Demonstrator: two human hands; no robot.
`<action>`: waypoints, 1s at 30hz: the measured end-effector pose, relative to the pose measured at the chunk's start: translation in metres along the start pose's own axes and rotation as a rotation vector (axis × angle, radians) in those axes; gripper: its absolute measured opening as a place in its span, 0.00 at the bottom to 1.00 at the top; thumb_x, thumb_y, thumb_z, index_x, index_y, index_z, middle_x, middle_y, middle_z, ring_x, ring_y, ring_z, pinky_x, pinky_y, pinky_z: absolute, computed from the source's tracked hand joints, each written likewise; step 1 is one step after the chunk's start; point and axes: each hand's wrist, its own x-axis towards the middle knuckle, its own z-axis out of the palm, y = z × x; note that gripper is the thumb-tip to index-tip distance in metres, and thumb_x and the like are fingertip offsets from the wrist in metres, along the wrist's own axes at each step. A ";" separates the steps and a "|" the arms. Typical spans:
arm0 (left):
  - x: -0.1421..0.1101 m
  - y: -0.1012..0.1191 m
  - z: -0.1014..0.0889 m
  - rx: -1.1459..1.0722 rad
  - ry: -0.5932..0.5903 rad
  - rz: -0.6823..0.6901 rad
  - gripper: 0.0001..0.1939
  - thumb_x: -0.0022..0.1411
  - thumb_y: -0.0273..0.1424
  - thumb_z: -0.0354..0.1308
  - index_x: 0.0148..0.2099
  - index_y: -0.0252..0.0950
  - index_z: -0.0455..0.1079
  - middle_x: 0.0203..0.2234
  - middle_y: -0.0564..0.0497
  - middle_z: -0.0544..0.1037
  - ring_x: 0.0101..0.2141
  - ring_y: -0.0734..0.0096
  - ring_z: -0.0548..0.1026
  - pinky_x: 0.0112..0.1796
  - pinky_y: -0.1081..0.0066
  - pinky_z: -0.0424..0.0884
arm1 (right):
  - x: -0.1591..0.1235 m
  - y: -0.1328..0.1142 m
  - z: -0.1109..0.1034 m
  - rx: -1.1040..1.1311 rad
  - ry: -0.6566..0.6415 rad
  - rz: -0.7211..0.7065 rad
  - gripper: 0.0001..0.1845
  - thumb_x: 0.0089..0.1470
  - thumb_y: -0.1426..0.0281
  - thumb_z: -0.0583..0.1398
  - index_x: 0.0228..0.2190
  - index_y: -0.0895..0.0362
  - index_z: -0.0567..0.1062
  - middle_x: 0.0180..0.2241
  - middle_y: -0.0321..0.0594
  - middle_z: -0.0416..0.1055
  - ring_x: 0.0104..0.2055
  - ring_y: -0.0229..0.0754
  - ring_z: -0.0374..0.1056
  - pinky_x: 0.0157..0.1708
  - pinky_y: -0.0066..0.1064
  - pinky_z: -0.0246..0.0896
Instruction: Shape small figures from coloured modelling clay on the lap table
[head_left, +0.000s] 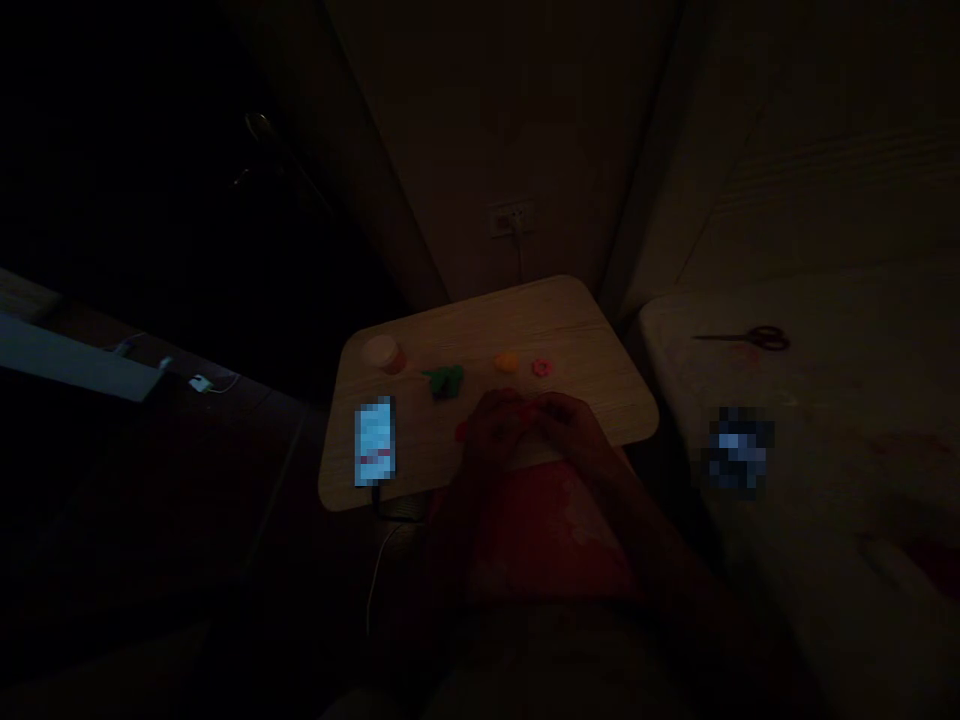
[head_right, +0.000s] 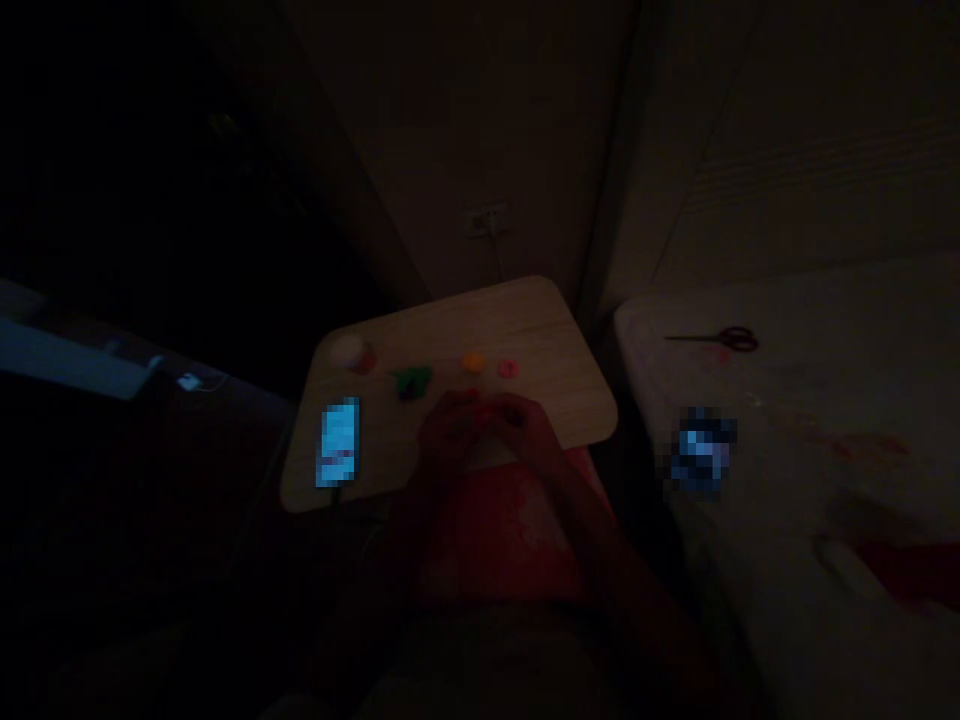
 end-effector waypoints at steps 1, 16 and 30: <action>0.000 0.001 0.000 0.005 0.004 -0.010 0.13 0.68 0.42 0.65 0.49 0.41 0.81 0.45 0.45 0.80 0.48 0.60 0.78 0.49 0.59 0.77 | -0.001 0.000 0.000 -0.009 -0.011 -0.002 0.22 0.48 0.49 0.70 0.33 0.54 0.79 0.33 0.41 0.80 0.36 0.45 0.74 0.38 0.35 0.68; -0.001 0.007 0.003 0.102 -0.023 0.106 0.13 0.71 0.38 0.62 0.54 0.42 0.79 0.46 0.45 0.81 0.49 0.60 0.77 0.51 0.58 0.77 | -0.003 0.002 -0.001 -0.021 0.010 0.021 0.17 0.48 0.53 0.70 0.30 0.55 0.83 0.32 0.41 0.82 0.38 0.48 0.76 0.43 0.39 0.71; -0.003 0.004 0.003 0.129 0.049 0.103 0.10 0.71 0.37 0.62 0.47 0.41 0.82 0.42 0.46 0.82 0.45 0.63 0.78 0.47 0.60 0.78 | -0.004 -0.002 0.005 0.009 0.034 0.013 0.16 0.45 0.56 0.72 0.28 0.56 0.84 0.30 0.40 0.81 0.36 0.47 0.75 0.41 0.37 0.69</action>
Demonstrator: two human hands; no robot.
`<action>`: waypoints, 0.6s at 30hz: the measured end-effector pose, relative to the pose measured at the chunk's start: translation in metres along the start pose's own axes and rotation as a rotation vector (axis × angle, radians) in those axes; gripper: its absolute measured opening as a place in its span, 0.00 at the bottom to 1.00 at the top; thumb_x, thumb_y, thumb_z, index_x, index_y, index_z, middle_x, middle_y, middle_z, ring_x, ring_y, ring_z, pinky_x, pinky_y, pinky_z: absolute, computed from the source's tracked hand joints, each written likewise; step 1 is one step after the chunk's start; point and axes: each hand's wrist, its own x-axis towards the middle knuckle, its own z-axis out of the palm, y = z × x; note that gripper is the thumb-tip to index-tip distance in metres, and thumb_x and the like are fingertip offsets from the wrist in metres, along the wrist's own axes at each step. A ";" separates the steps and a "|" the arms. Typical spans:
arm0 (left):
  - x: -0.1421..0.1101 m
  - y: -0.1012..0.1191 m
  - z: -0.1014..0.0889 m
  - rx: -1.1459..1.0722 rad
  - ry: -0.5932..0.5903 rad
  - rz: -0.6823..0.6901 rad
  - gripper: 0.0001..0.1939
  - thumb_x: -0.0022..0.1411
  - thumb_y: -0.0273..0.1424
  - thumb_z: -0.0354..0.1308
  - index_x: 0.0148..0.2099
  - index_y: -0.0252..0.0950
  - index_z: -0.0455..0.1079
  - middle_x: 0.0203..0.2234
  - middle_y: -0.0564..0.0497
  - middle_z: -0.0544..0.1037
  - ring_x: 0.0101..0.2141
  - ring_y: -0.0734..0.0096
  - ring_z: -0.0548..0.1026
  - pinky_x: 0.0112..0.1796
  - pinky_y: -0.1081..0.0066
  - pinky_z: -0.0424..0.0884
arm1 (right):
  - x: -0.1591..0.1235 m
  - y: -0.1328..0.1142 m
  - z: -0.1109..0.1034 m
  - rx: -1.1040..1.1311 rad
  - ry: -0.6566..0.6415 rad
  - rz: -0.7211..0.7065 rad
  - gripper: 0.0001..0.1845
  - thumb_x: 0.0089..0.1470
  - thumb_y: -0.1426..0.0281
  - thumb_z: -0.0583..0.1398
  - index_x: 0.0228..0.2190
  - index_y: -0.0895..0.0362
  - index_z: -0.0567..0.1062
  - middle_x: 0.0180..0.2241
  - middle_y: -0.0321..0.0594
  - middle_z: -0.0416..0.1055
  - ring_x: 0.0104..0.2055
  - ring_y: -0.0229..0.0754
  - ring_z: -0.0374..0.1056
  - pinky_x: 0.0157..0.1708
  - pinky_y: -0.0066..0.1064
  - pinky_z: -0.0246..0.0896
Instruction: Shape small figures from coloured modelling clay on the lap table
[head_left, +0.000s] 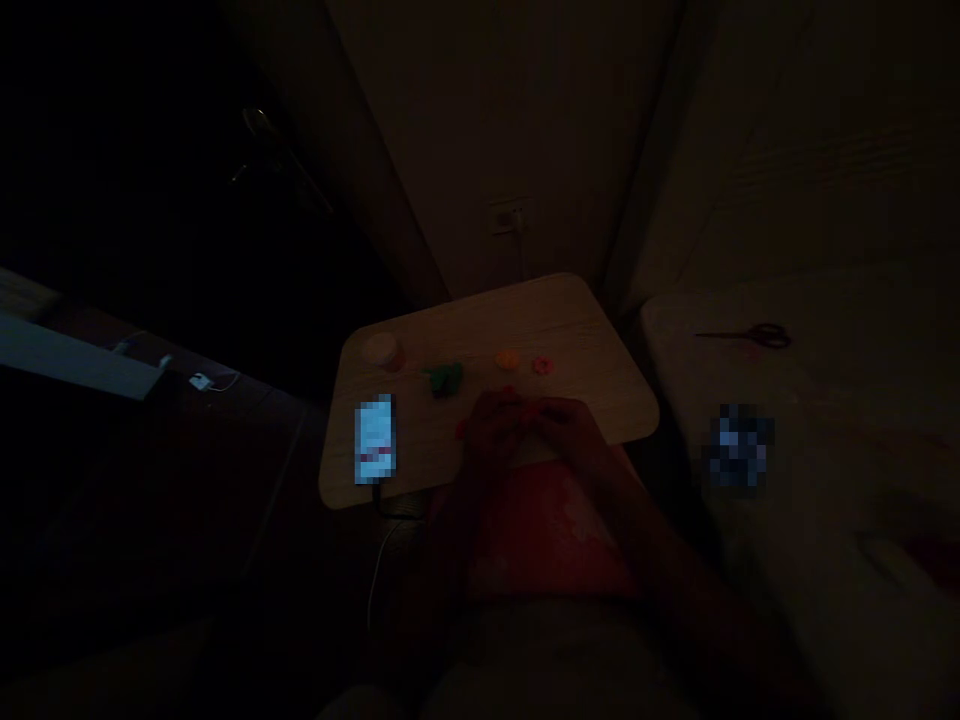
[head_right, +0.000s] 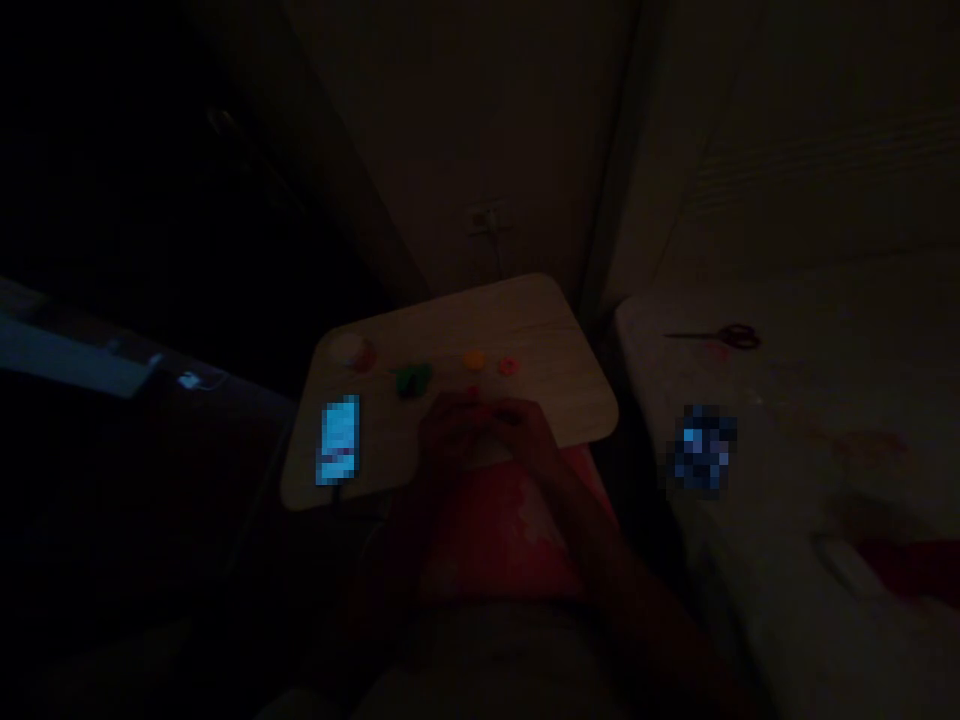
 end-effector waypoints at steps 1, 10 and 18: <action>0.000 0.000 0.000 0.003 0.001 0.000 0.10 0.70 0.38 0.62 0.46 0.41 0.82 0.42 0.46 0.82 0.45 0.63 0.78 0.47 0.60 0.78 | 0.001 0.001 0.000 -0.002 0.004 -0.005 0.15 0.45 0.56 0.72 0.27 0.55 0.84 0.30 0.40 0.81 0.36 0.47 0.75 0.41 0.37 0.69; 0.004 0.005 -0.002 -0.001 -0.039 0.028 0.12 0.69 0.40 0.64 0.50 0.42 0.81 0.43 0.45 0.82 0.46 0.62 0.78 0.48 0.59 0.78 | 0.001 0.005 -0.006 0.020 -0.028 0.028 0.13 0.45 0.58 0.71 0.28 0.56 0.84 0.29 0.40 0.81 0.35 0.46 0.75 0.40 0.36 0.68; 0.001 0.001 -0.003 0.028 -0.010 0.019 0.09 0.70 0.39 0.63 0.44 0.41 0.82 0.40 0.47 0.82 0.42 0.65 0.79 0.44 0.62 0.78 | 0.001 -0.004 -0.007 -0.026 -0.066 0.050 0.16 0.44 0.57 0.72 0.26 0.57 0.83 0.28 0.40 0.80 0.32 0.44 0.72 0.37 0.34 0.65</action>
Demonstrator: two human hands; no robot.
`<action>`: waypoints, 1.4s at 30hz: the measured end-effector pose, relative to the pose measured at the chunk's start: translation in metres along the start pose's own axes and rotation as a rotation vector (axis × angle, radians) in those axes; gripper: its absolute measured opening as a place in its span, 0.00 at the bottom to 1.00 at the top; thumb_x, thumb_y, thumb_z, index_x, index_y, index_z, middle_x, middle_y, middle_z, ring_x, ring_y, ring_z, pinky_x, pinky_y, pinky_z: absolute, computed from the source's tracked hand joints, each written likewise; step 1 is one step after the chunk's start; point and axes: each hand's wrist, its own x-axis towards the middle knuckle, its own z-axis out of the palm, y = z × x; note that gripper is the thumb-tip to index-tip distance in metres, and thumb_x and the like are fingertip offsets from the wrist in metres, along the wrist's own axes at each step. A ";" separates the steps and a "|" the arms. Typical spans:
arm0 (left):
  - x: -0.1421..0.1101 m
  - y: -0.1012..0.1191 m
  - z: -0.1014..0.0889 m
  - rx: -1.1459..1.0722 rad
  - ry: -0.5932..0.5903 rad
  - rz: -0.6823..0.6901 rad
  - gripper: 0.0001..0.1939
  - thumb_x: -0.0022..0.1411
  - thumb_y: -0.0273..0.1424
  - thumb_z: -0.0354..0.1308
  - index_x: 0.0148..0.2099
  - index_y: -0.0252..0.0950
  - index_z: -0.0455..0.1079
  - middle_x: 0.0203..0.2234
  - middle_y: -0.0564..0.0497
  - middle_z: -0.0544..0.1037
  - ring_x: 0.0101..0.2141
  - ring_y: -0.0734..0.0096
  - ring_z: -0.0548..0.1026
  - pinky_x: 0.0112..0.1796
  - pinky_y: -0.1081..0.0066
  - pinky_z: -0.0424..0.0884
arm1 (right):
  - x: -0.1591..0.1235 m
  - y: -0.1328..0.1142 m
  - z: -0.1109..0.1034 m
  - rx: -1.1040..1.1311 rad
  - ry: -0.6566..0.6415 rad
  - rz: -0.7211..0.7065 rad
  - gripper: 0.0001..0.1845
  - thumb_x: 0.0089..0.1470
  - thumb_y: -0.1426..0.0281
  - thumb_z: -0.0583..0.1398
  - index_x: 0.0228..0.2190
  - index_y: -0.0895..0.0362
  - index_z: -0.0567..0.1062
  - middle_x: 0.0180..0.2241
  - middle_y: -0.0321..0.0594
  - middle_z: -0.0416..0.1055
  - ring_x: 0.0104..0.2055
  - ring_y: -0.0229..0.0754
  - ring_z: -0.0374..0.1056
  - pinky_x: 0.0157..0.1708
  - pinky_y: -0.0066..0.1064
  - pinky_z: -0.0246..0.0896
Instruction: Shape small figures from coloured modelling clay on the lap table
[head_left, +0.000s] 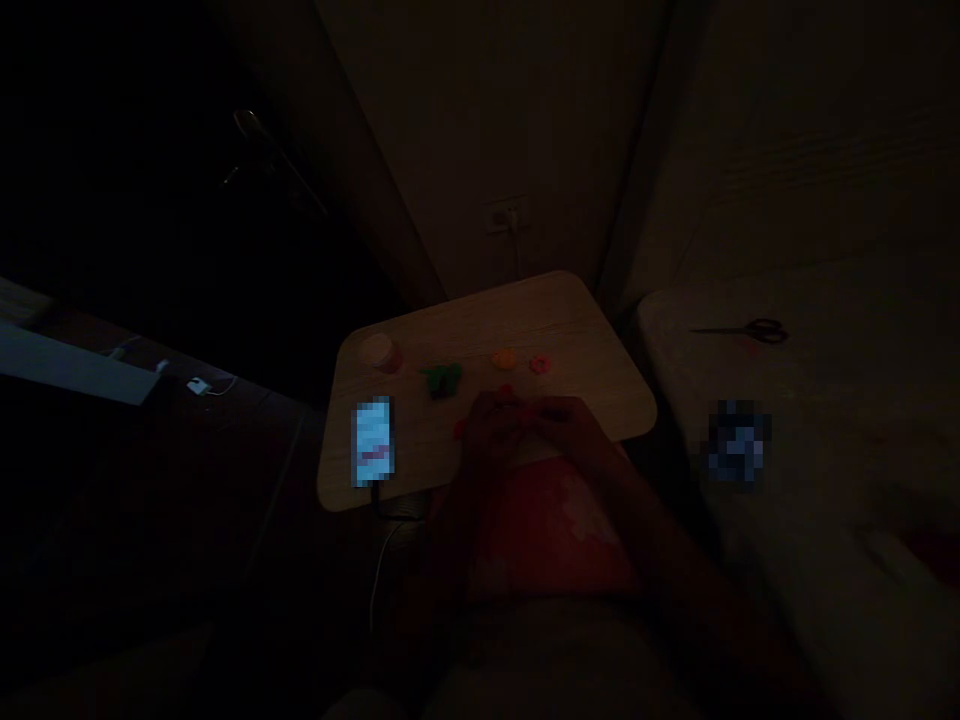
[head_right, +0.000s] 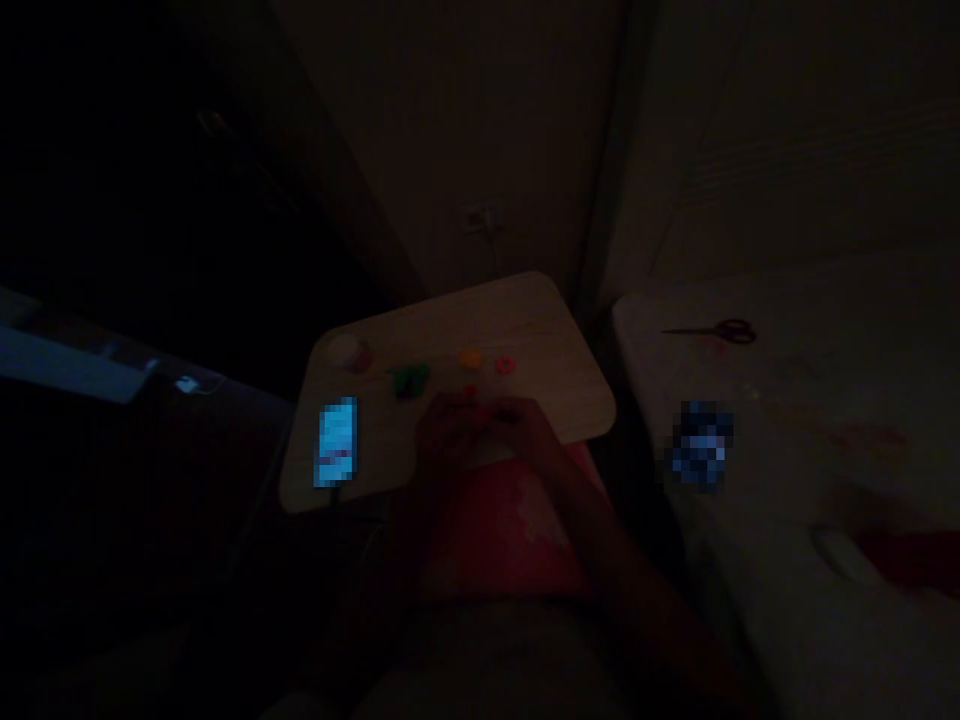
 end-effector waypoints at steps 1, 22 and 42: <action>0.000 0.000 0.000 0.003 0.000 -0.001 0.09 0.69 0.39 0.63 0.44 0.41 0.82 0.39 0.47 0.82 0.42 0.65 0.79 0.44 0.62 0.78 | 0.000 -0.001 0.000 0.002 -0.008 0.006 0.16 0.44 0.56 0.73 0.26 0.57 0.83 0.27 0.40 0.80 0.32 0.43 0.72 0.37 0.34 0.65; 0.003 0.007 -0.003 -0.034 -0.044 -0.037 0.09 0.69 0.38 0.63 0.43 0.39 0.81 0.41 0.46 0.79 0.45 0.62 0.78 0.47 0.60 0.78 | 0.000 0.006 0.000 0.017 -0.005 0.021 0.18 0.45 0.55 0.72 0.26 0.57 0.83 0.27 0.40 0.79 0.31 0.43 0.72 0.35 0.34 0.65; -0.001 0.000 0.001 -0.090 0.028 -0.150 0.11 0.69 0.37 0.64 0.50 0.40 0.79 0.47 0.44 0.82 0.48 0.60 0.80 0.49 0.58 0.78 | 0.003 0.005 0.004 0.117 0.016 -0.035 0.24 0.43 0.49 0.73 0.31 0.55 0.79 0.27 0.36 0.74 0.29 0.39 0.65 0.32 0.30 0.60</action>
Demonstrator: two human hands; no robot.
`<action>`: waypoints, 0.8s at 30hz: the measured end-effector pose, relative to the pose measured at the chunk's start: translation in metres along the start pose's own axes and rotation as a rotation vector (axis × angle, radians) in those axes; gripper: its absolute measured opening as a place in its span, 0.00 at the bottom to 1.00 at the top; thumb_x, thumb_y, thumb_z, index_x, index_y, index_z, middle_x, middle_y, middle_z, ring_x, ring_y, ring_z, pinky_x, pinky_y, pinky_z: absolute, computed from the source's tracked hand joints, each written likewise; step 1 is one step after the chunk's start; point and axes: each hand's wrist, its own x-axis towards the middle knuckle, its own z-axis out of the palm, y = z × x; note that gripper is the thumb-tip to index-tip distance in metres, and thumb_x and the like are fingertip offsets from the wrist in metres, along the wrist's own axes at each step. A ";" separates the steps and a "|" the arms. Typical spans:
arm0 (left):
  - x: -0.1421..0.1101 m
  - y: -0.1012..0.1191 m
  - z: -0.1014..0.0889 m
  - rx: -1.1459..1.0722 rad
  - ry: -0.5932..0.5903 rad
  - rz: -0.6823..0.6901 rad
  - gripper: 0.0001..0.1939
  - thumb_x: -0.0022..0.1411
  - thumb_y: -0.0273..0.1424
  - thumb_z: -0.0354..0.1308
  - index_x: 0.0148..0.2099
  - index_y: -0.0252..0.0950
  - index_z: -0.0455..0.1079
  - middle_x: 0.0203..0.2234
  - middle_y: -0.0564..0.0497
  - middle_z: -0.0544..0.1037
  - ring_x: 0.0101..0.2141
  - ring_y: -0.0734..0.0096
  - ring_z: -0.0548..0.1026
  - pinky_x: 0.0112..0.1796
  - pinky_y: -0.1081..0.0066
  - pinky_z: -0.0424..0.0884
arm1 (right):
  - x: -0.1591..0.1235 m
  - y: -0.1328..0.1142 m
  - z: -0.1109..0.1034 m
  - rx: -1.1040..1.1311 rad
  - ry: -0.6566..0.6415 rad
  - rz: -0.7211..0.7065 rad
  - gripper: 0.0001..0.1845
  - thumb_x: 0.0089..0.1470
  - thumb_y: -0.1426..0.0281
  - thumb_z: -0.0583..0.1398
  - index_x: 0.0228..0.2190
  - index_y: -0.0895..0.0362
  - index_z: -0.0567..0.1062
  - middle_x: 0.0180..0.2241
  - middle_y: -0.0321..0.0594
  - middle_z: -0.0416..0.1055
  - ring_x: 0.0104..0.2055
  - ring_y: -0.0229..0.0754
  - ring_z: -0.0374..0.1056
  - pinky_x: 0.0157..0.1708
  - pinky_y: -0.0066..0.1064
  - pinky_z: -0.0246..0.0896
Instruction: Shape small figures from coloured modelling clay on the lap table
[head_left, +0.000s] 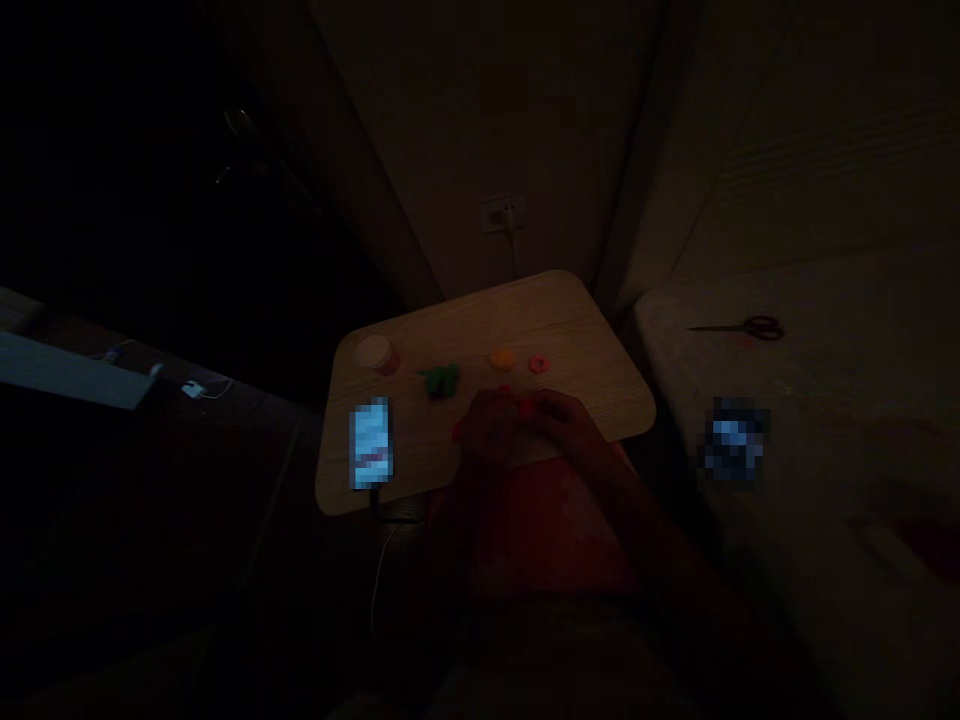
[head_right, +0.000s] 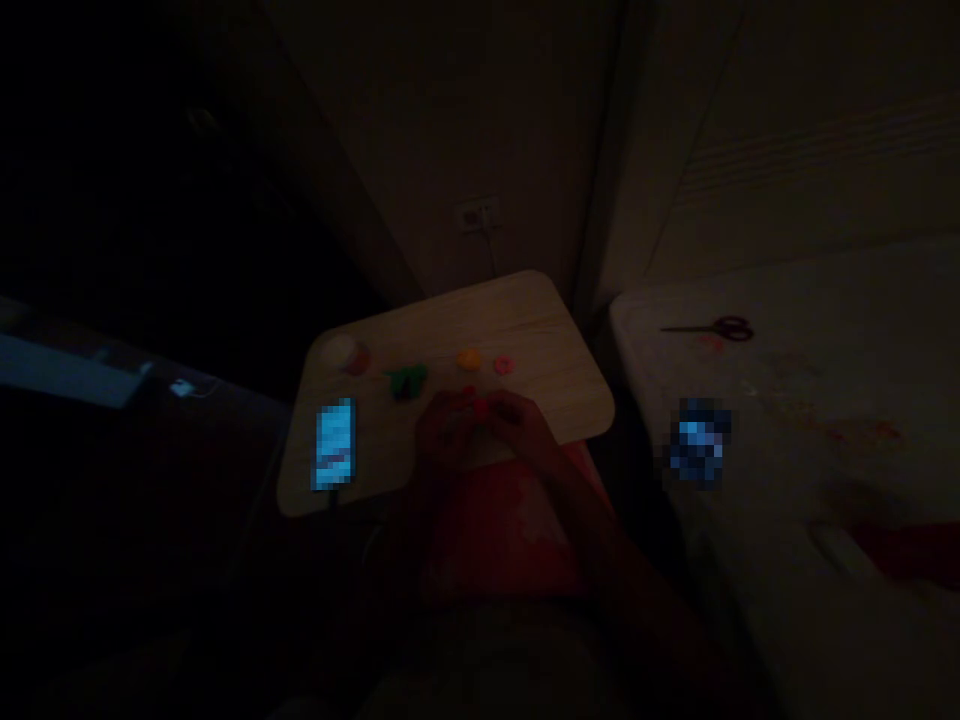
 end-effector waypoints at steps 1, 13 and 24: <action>0.000 -0.001 0.000 -0.004 -0.006 0.000 0.11 0.69 0.37 0.63 0.50 0.40 0.79 0.47 0.44 0.82 0.48 0.60 0.80 0.49 0.58 0.78 | 0.000 0.000 0.000 -0.006 -0.004 0.003 0.24 0.45 0.48 0.72 0.31 0.56 0.80 0.26 0.36 0.74 0.29 0.38 0.65 0.31 0.30 0.59; -0.001 -0.005 0.000 -0.006 -0.072 -0.011 0.19 0.66 0.42 0.66 0.56 0.41 0.79 0.51 0.42 0.80 0.51 0.57 0.78 0.53 0.55 0.78 | -0.003 0.000 -0.003 -0.142 0.027 0.013 0.27 0.49 0.44 0.68 0.27 0.57 0.83 0.26 0.40 0.76 0.29 0.41 0.66 0.30 0.32 0.59; -0.001 -0.003 0.001 -0.036 -0.095 -0.010 0.16 0.73 0.37 0.58 0.59 0.42 0.77 0.52 0.42 0.80 0.54 0.58 0.77 0.55 0.56 0.76 | -0.002 0.004 -0.005 -0.074 0.061 0.031 0.25 0.48 0.45 0.69 0.30 0.56 0.81 0.25 0.38 0.74 0.26 0.39 0.63 0.26 0.30 0.58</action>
